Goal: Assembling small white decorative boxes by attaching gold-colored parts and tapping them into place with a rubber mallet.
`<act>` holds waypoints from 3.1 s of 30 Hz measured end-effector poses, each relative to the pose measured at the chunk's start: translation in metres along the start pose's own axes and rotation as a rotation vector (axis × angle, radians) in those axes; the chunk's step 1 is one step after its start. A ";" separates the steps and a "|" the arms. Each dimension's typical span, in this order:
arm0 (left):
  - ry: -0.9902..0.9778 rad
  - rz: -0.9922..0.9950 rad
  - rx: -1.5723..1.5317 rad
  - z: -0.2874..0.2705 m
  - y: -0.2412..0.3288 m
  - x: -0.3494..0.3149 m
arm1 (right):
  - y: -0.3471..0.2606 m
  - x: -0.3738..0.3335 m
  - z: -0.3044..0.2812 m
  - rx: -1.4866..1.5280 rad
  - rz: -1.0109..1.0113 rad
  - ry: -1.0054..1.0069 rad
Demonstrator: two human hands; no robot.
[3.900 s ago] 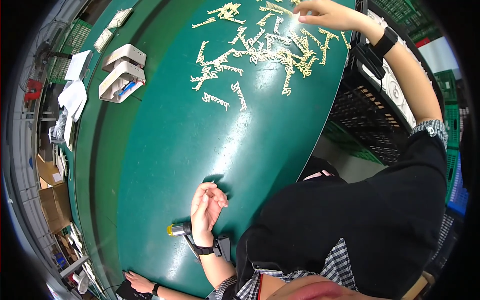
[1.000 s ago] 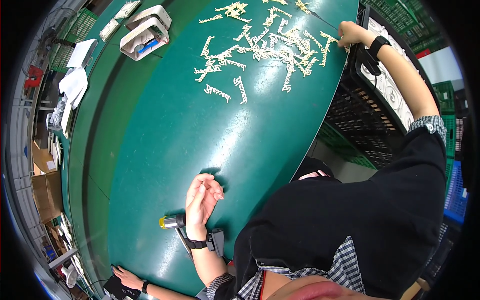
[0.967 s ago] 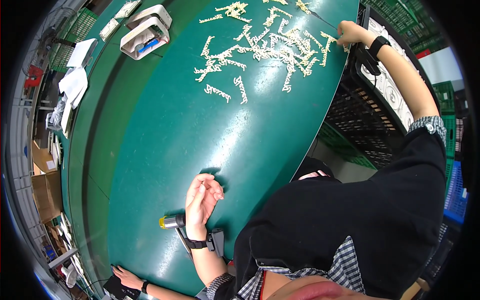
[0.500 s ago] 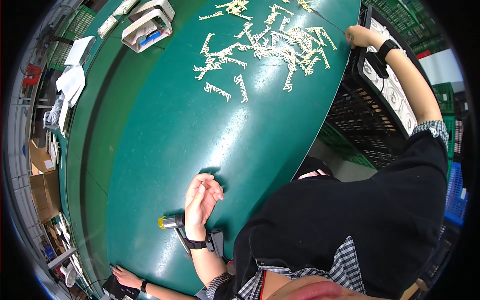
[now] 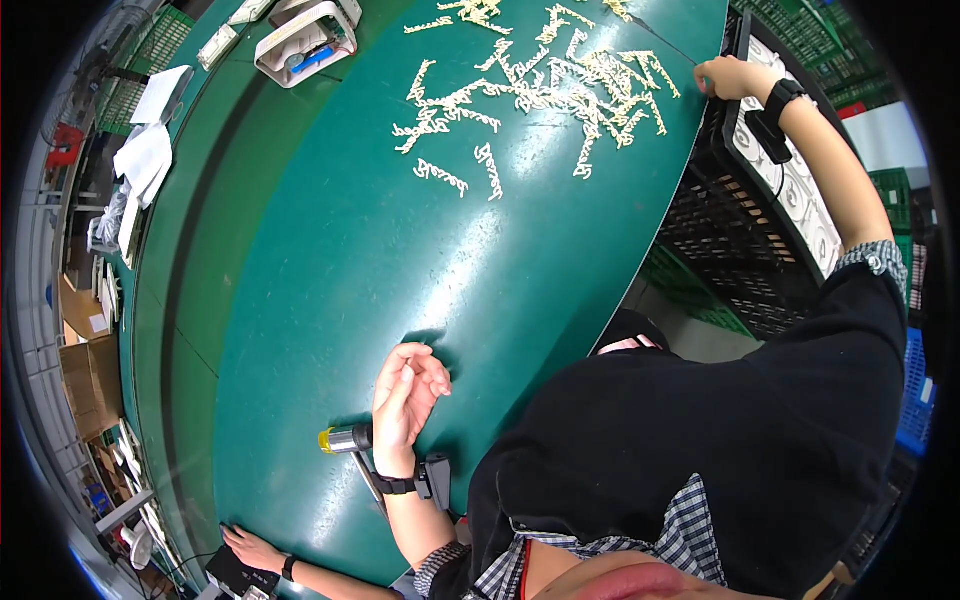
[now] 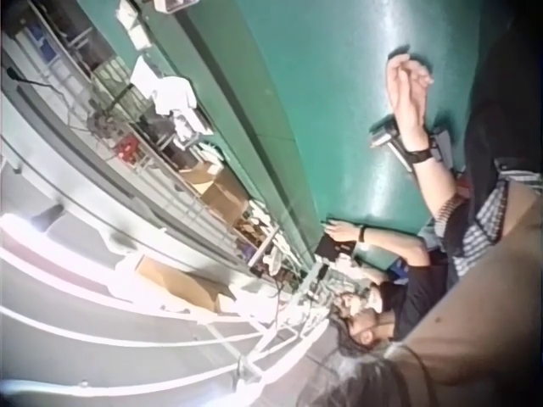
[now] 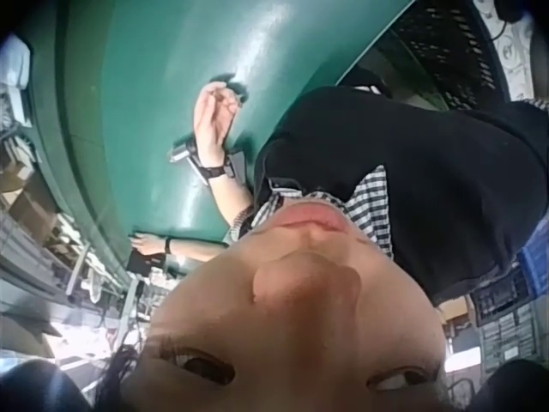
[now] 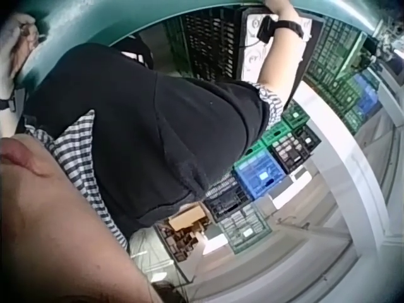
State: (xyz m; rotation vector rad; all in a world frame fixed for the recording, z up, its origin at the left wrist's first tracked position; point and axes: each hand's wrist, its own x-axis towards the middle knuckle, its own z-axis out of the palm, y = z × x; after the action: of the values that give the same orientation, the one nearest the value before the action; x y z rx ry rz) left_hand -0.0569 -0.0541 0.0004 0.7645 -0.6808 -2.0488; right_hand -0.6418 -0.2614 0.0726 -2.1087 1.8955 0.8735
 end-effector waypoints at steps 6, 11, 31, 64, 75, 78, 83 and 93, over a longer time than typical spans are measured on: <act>0.033 0.000 0.047 0.002 0.001 -0.001 | -0.003 -0.006 0.000 0.025 -0.005 0.054; 0.038 -0.001 0.071 0.004 0.003 0.000 | 0.022 -0.024 0.048 0.369 0.112 0.879; -0.367 0.641 1.635 0.200 -0.004 0.186 | -0.030 -0.047 0.064 1.031 0.366 0.633; -1.123 1.052 2.083 0.277 -0.096 0.392 | -0.045 -0.049 0.055 1.282 0.412 0.734; -0.823 0.662 1.845 0.279 -0.114 0.406 | -0.049 -0.059 0.053 1.373 0.431 0.760; -0.657 0.598 1.960 0.286 -0.116 0.398 | -0.051 -0.067 0.069 1.383 0.012 1.119; -0.649 0.656 1.944 0.289 -0.113 0.392 | -0.048 -0.053 0.051 1.362 0.450 0.724; -0.957 0.737 2.177 0.292 -0.102 0.399 | -0.045 -0.044 0.059 1.280 0.397 0.738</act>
State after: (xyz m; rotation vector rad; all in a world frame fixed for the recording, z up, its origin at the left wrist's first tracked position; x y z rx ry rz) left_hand -0.5082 -0.2804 0.0169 0.2088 -3.1122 -0.0989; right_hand -0.6179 -0.1863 0.0364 -1.2359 2.1862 -1.0525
